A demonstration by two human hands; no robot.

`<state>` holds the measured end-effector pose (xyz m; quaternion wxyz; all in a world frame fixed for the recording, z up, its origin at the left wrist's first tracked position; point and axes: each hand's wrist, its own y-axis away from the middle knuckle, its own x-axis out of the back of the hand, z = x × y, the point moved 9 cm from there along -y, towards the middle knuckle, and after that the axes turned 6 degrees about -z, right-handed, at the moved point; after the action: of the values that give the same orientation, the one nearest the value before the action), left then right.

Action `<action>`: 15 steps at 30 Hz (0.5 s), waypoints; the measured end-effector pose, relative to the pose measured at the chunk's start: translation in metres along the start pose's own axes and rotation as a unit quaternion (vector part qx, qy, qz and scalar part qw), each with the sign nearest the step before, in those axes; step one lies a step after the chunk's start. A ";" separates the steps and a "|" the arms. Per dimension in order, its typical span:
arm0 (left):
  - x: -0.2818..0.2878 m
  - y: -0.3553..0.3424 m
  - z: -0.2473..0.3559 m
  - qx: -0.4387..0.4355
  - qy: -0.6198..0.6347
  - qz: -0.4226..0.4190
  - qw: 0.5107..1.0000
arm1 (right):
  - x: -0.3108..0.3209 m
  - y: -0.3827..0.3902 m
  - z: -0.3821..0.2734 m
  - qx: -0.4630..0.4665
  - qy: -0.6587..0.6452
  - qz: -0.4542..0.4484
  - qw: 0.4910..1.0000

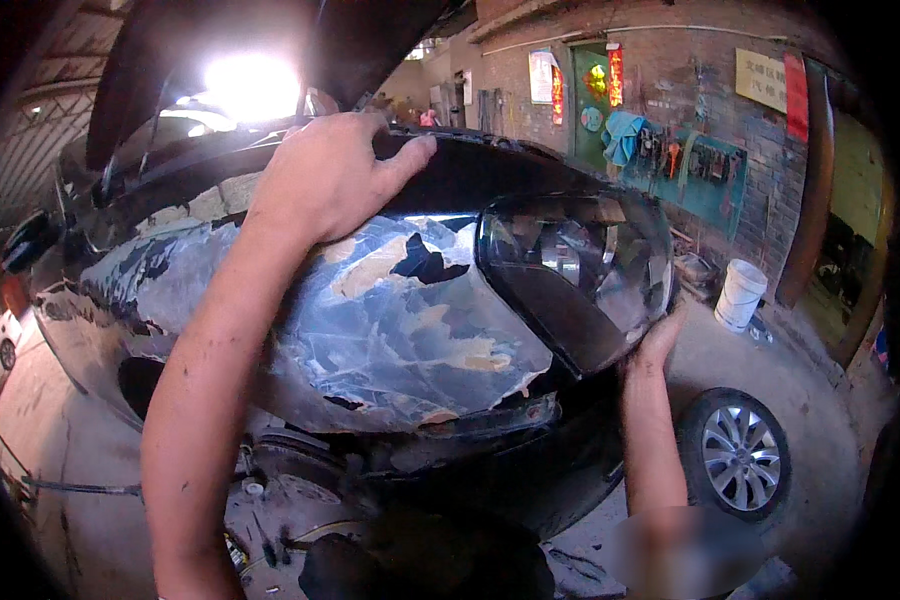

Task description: The person uses a screwdriver to remove screws from the front bumper of a black car. They then detach a plastic trim piece from the lower edge of the bumper and place it on the floor. The person also manipulates the headlight area and the bumper cover itself.

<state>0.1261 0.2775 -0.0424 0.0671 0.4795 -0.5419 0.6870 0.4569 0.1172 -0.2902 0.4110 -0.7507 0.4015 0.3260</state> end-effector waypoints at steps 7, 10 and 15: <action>-0.002 0.002 0.005 -0.026 0.019 -0.012 0.999 | 0.026 0.001 0.010 -0.042 0.025 0.062 0.997; -0.007 -0.002 -0.004 -0.012 0.039 0.012 0.999 | 0.019 0.014 -0.005 -0.056 -0.001 0.054 0.997; -0.006 -0.004 -0.015 -0.053 0.053 -0.036 0.997 | -0.014 0.079 -0.033 -0.064 0.070 0.052 0.994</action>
<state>0.1230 0.2942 -0.0437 0.1459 0.4576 -0.5554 0.6789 0.3867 0.0657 -0.2923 0.3152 -0.7747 0.4461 0.3184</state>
